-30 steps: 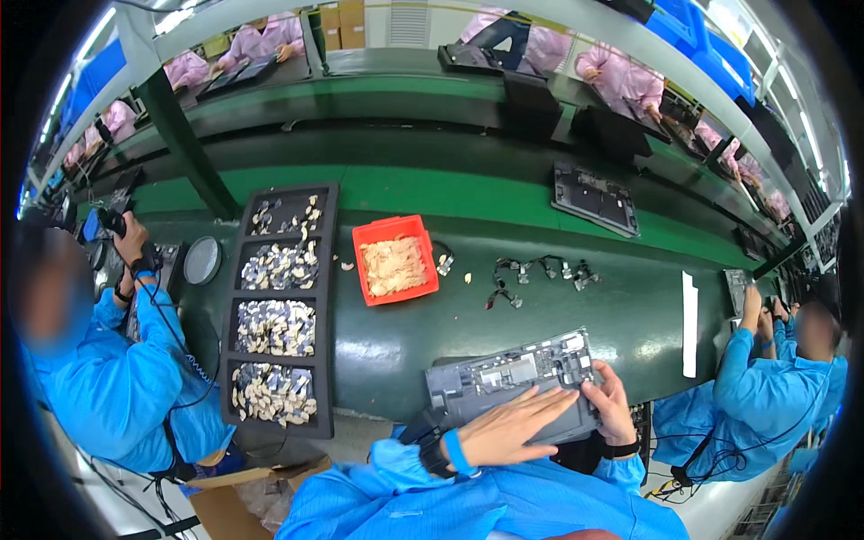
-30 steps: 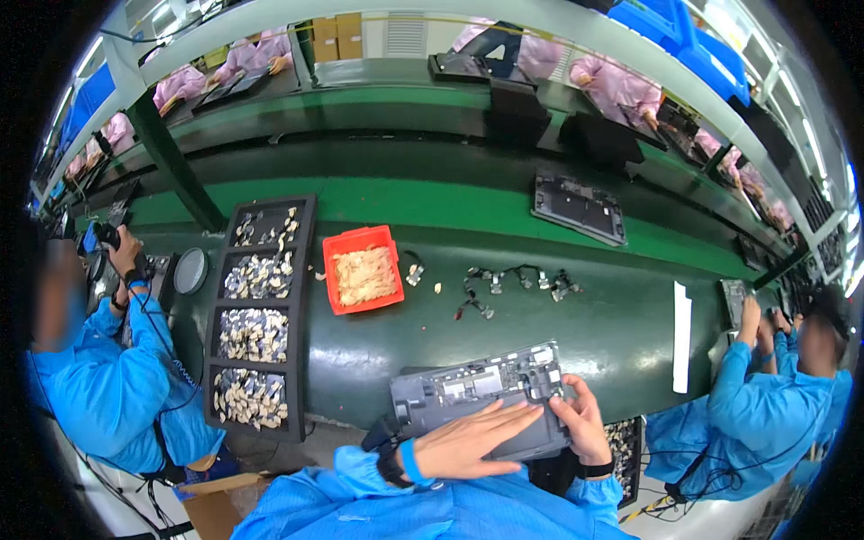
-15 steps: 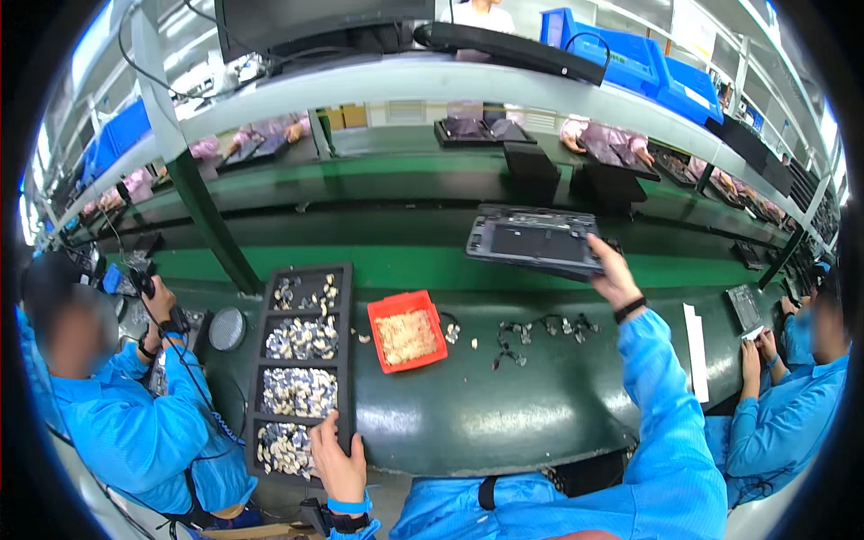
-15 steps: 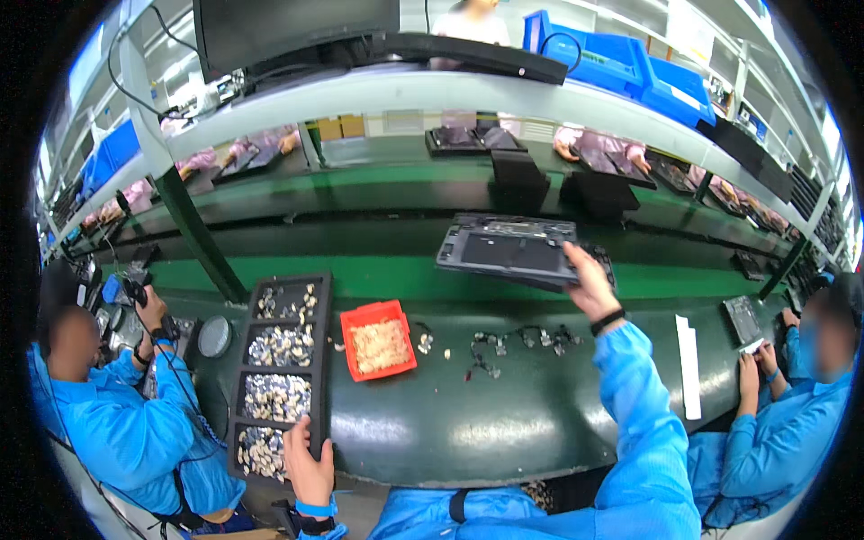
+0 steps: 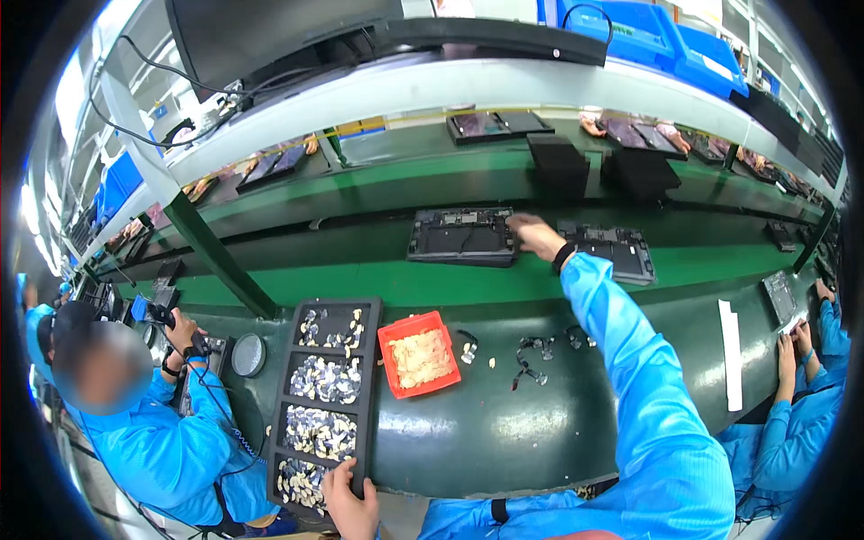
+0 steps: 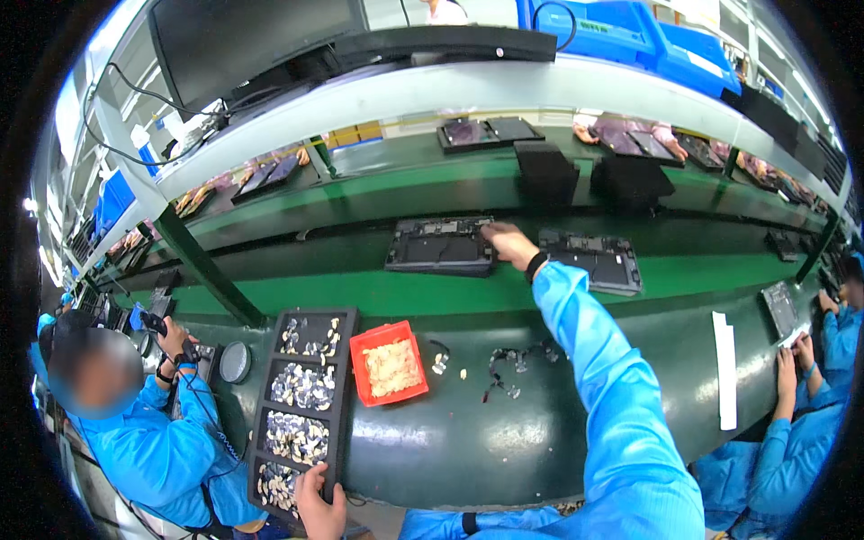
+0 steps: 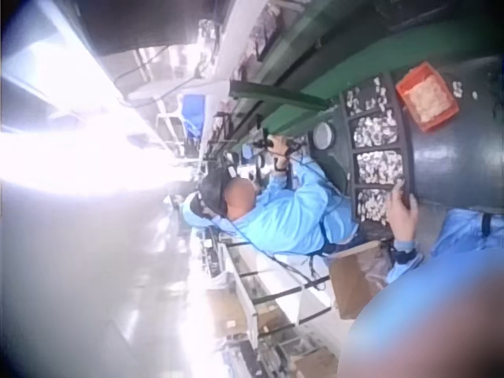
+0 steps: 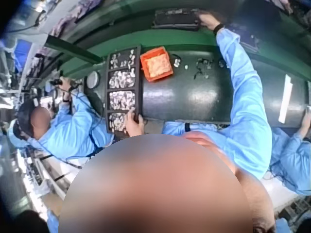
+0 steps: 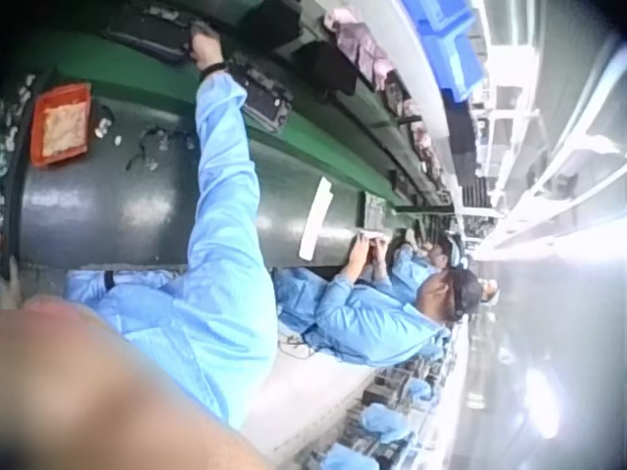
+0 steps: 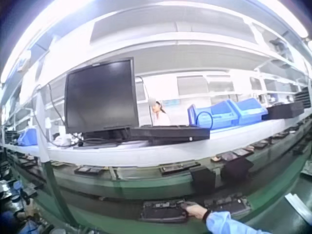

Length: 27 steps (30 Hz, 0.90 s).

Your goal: Assembling components and internal parts into electronic device chassis on a factory assembly line.

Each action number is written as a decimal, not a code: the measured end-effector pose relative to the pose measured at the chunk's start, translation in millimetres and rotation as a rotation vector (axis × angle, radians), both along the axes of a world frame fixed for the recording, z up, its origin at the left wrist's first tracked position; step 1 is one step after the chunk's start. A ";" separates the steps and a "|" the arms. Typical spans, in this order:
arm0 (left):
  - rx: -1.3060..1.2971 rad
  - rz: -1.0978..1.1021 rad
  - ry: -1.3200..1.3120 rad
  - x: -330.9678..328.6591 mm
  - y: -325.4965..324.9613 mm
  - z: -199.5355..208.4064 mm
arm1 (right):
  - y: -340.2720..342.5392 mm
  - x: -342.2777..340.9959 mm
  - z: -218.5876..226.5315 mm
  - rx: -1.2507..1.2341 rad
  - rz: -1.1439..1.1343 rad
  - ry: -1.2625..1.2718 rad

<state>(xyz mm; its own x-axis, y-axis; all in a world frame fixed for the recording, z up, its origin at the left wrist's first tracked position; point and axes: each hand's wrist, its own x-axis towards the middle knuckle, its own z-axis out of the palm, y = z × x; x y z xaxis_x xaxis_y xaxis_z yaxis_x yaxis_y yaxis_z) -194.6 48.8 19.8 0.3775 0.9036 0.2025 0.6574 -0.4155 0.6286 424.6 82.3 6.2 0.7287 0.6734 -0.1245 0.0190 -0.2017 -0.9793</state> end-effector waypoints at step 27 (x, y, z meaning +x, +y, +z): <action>0.035 -0.488 -0.236 95.1 -36.7 -51.6 | -243.2 87.9 23.5 0.015 -0.268 -0.402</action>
<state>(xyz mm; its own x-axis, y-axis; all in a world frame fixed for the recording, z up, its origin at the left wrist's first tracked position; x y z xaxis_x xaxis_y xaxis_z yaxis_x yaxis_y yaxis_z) -99.5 12.1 -31.9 0.6923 0.6258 0.3592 0.2251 -0.6603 0.7165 512.5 -161.0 29.7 0.8651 0.4550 0.2112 0.3463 -0.2372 -0.9076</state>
